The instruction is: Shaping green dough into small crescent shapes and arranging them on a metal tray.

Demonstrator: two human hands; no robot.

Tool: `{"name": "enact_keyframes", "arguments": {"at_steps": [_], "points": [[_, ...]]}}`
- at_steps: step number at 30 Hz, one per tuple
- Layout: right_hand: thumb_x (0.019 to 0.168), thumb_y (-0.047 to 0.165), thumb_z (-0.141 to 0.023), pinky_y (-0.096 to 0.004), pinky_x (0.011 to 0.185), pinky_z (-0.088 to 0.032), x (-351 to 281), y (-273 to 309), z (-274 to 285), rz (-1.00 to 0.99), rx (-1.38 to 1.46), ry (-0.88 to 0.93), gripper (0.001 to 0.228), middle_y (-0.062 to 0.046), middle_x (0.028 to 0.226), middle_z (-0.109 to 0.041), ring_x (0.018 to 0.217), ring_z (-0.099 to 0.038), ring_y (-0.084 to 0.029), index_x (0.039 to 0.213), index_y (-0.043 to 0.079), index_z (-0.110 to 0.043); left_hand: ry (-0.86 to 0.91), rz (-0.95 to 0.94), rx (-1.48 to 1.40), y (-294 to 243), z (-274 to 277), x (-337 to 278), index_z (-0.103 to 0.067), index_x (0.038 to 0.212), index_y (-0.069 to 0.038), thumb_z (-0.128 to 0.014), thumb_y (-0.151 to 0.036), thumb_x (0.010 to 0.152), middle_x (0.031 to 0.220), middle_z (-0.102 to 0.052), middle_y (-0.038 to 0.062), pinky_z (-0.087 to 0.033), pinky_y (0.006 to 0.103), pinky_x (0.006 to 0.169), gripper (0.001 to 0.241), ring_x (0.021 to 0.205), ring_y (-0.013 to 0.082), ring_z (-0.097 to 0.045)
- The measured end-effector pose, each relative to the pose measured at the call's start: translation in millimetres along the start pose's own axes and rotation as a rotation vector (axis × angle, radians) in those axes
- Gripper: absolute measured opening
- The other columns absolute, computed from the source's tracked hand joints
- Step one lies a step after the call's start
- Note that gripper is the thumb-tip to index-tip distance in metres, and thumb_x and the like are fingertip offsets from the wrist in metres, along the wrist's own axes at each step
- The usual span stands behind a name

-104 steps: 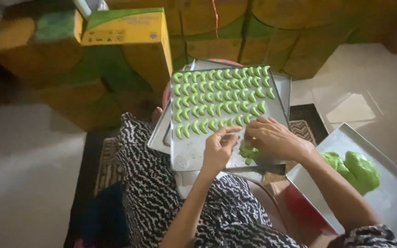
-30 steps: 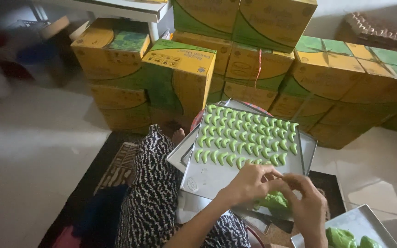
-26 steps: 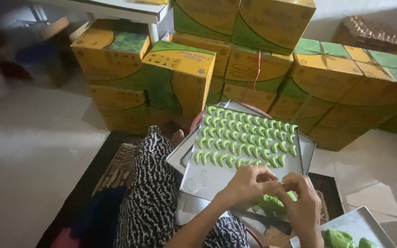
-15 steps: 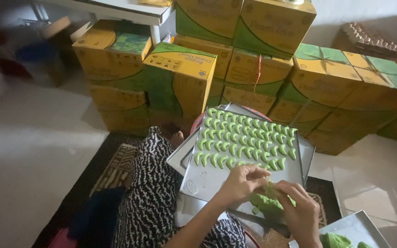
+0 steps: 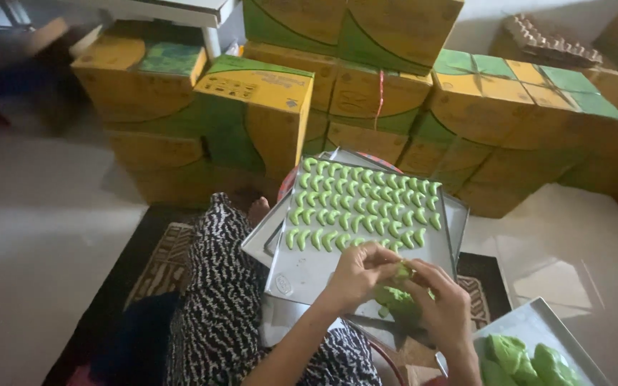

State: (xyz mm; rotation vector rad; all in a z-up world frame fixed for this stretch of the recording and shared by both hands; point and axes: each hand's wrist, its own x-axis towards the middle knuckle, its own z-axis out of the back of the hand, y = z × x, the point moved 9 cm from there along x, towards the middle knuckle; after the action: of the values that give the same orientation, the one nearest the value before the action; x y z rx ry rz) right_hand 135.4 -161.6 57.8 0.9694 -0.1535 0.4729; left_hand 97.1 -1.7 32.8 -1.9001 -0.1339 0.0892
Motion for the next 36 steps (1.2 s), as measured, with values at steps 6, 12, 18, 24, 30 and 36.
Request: {"name": "enact_keyframes", "arguments": {"at_steps": [6, 12, 18, 24, 30, 36], "points": [[0.075, 0.0, -0.075, -0.026, 0.074, -0.054, -5.1, 17.3, 9.6, 0.192, -0.078, -0.088, 0.026, -0.002, 0.102, -0.077, 0.085, -0.07, -0.015, 0.1, 0.007, -0.079, 0.077, -0.011, 0.335, 2.1, -9.0, 0.5, -0.072, 0.123, -0.002, -0.064, -0.016, 0.093, 0.098, -0.075, 0.007, -0.054, 0.0225, 0.073, 0.034, 0.081, 0.0106, -0.065], [0.076, 0.002, -0.077, -0.024, 0.07, -0.055, -6.9, 21.6, 5.9, 0.211, -0.051, -0.096, 0.021, 0.0, 0.098, -0.078, 0.079, -0.07, -0.012, 0.096, 0.009, -0.079, 0.052, -0.041, 0.337, -15.9, -11.7, -6.8, -0.077, 0.104, -0.004, -0.077, -0.021, 0.086, 0.088, -0.077, 0.006, -0.053, 0.0215, 0.066, 0.025, 0.073, 0.0094, -0.066], [0.082, -0.005, -0.08, -0.04, 0.078, -0.058, -5.3, -7.0, 21.5, 0.172, 0.123, -0.196, 0.017, -0.012, 0.085, -0.076, 0.082, -0.076, -0.027, 0.095, 0.006, -0.079, -0.007, -0.032, 0.019, 13.2, -0.7, 4.8, -0.075, 0.112, -0.004, -0.073, -0.007, 0.093, 0.089, -0.075, 0.014, -0.063, 0.0375, 0.075, 0.019, 0.082, 0.0187, -0.073], [0.082, 0.008, -0.081, -0.041, 0.088, -0.053, -5.6, 28.1, 14.3, 0.277, -0.083, 0.012, 0.01, -0.009, 0.099, -0.076, 0.095, -0.067, -0.03, 0.091, 0.012, -0.083, -0.028, 0.016, -0.271, 48.9, 13.4, 26.5, -0.075, 0.109, -0.002, -0.071, 0.003, 0.091, 0.092, -0.072, 0.014, -0.068, 0.0433, 0.08, 0.018, 0.086, 0.0214, -0.073], [0.09, 0.023, -0.074, -0.04, 0.094, -0.047, -5.6, 17.1, 1.0, 0.251, -0.214, 0.163, 0.015, -0.005, 0.104, -0.075, 0.102, -0.061, -0.028, 0.101, 0.019, -0.084, -0.053, -0.001, -0.299, 41.4, 15.6, 22.2, -0.076, 0.106, -0.001, -0.073, 0.002, 0.09, 0.09, -0.073, 0.015, -0.07, 0.0463, 0.081, 0.017, 0.088, 0.0225, -0.074], [0.085, 0.018, -0.081, -0.033, 0.088, -0.048, -4.8, 12.4, 7.2, 0.223, -0.118, 0.05, 0.009, 0.001, 0.093, -0.076, 0.094, -0.067, -0.022, 0.093, 0.021, -0.081, -0.041, 0.021, -0.299, 43.0, 8.9, 21.6, -0.076, 0.108, 0.0, -0.074, 0.002, 0.09, 0.093, -0.073, 0.017, -0.07, 0.0449, 0.078, 0.019, 0.088, 0.0223, -0.074]]}}
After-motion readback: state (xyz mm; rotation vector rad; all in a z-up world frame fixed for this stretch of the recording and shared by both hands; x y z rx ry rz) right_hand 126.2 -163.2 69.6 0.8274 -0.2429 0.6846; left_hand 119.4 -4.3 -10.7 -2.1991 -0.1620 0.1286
